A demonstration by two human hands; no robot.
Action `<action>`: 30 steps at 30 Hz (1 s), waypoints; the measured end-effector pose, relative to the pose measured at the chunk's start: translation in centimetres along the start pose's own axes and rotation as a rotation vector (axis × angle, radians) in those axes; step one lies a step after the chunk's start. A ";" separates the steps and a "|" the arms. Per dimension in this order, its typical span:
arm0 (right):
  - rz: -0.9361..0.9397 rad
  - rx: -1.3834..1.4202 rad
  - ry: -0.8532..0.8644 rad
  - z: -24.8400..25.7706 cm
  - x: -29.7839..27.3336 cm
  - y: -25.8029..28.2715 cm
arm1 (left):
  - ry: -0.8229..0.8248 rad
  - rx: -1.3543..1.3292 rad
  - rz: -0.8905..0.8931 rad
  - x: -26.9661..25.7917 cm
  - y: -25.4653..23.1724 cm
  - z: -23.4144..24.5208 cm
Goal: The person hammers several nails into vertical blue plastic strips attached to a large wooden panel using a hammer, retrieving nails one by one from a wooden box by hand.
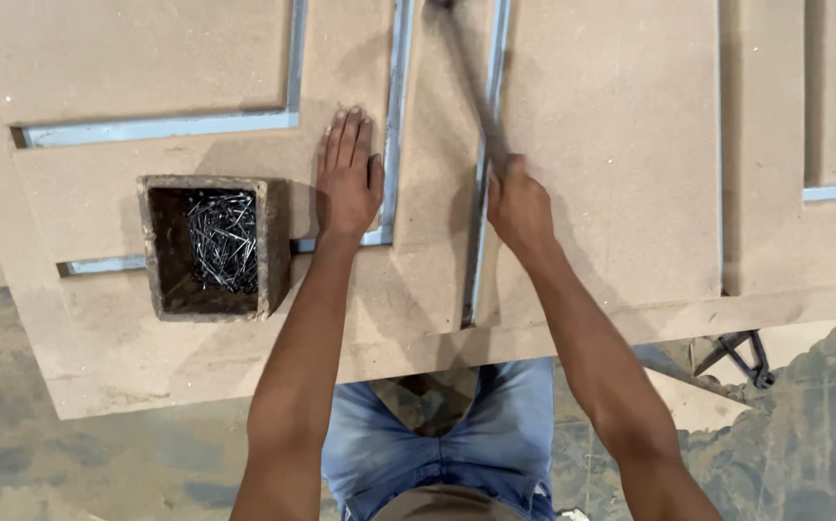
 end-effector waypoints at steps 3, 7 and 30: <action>0.115 -0.020 -0.070 0.4 1.8 -0.3 | -0.010 -0.011 -0.002 0.4 -0.1 0.3; 0.026 0.274 -0.023 4.7 0.0 1.3 | 0.002 -0.019 0.026 0.3 -0.5 0.5; -0.370 0.902 -0.035 4.5 -27.7 -0.2 | 0.032 0.333 0.352 -8.2 7.5 13.3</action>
Point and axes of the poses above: each hand's wrist, its own x-axis towards the middle knuckle, its own z-axis out of the back of the hand, y = z × x, the point moved 2 cm from there along x, towards the middle knuckle, and after that the axes turned 11 degrees about -z, right-handed, at the moved point
